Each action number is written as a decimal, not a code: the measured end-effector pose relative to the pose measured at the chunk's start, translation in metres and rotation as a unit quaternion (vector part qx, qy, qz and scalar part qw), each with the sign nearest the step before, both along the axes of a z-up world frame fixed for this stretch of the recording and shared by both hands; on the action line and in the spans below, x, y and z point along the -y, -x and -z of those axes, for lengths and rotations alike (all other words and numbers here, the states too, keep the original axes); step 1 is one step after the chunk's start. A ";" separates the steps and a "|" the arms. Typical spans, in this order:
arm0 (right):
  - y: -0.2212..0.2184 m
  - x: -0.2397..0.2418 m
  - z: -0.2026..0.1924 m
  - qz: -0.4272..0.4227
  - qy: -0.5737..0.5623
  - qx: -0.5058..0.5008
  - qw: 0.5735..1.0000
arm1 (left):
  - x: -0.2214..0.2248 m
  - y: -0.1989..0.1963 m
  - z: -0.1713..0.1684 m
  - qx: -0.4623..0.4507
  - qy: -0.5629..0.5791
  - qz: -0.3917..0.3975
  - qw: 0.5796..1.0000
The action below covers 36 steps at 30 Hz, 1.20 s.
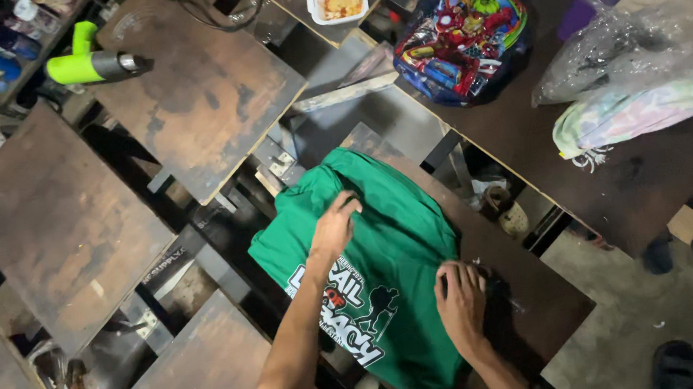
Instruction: The person folds several green t-shirts by hand on a workbench, smoothing the fabric and aligning the edges before placing them into a large plastic bag.
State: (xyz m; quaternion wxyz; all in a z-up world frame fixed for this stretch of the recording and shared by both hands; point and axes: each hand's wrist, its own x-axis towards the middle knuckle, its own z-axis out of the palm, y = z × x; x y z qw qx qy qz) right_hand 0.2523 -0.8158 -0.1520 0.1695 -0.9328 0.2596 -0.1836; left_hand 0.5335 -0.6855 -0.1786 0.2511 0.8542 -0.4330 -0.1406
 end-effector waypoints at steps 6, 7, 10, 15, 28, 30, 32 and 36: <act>0.011 -0.010 0.016 -0.036 0.064 -0.053 0.996 | -0.031 0.008 -0.028 0.033 -0.083 -0.001 0.996; 0.012 -0.012 0.009 -0.039 0.068 -0.047 0.996 | -0.037 0.004 -0.018 0.038 -0.081 -0.006 0.996; 0.025 -0.017 -0.006 -0.074 0.090 0.004 0.993 | -0.061 0.006 0.000 0.193 -0.161 0.007 0.968; 0.054 -0.021 -0.030 -0.257 0.011 0.031 0.966 | -0.096 0.018 -0.001 0.181 -0.194 -0.044 0.963; 0.123 -0.063 -0.039 -0.270 0.083 -0.218 0.934 | -0.150 0.078 -0.116 0.055 -0.126 -0.133 0.982; 0.133 -0.074 -0.047 -0.311 0.028 -0.254 0.915 | -0.158 0.083 -0.127 0.048 -0.034 -0.162 0.985; 0.152 -0.096 -0.037 -0.341 0.028 -0.239 0.909 | -0.181 0.087 -0.133 0.060 0.044 -0.175 0.982; 0.171 -0.156 -0.053 -0.427 -0.055 -0.208 0.878 | -0.252 0.093 -0.122 0.095 0.204 -0.141 0.964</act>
